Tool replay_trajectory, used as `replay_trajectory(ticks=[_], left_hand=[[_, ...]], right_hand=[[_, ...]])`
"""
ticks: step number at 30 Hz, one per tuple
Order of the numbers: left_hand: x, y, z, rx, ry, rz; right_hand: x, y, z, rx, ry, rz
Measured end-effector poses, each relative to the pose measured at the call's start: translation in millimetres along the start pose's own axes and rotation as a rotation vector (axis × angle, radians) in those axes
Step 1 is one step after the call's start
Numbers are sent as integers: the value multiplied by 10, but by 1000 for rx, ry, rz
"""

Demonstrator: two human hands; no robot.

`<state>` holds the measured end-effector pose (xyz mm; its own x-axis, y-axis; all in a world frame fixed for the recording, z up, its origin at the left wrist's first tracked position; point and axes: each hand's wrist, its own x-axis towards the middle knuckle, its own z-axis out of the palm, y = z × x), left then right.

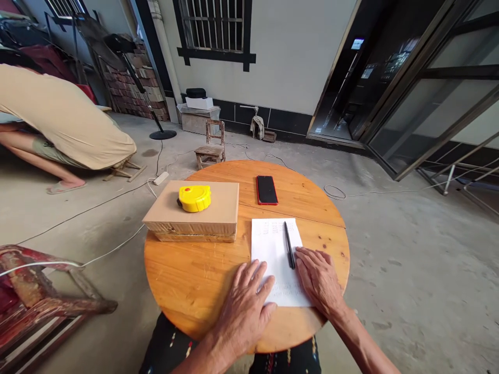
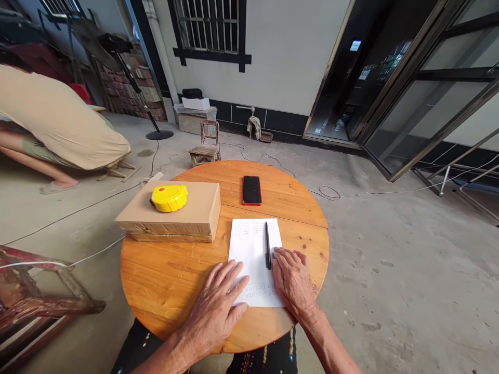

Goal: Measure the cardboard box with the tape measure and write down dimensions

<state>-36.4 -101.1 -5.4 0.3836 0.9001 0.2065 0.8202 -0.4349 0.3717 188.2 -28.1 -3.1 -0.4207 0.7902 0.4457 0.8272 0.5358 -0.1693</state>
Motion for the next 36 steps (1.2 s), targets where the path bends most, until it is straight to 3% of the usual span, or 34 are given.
replay_trajectory(ticks=[9, 14, 18, 23, 29, 33, 36], left_hand=[[13, -23, -87, -132, 107, -26], [501, -80, -187, -39, 126, 33], [944, -209, -95, 29, 100, 24], [1075, -354, 88, 49, 67, 8], [891, -277, 32, 42, 30, -4], [381, -136, -217, -20, 33, 3], [-53, -191, -434, -121, 188, -12]], right_hand=[[2, 20, -4, 1, -37, 22], [1, -2, -13, -1, -54, 30], [-4, -29, -32, 21, -43, 34], [13, -38, -27, 58, -15, 31], [-46, 23, -11, 76, 10, 43], [-157, 129, 23, 55, 62, 50], [-95, 111, 27, 69, 111, 100]])
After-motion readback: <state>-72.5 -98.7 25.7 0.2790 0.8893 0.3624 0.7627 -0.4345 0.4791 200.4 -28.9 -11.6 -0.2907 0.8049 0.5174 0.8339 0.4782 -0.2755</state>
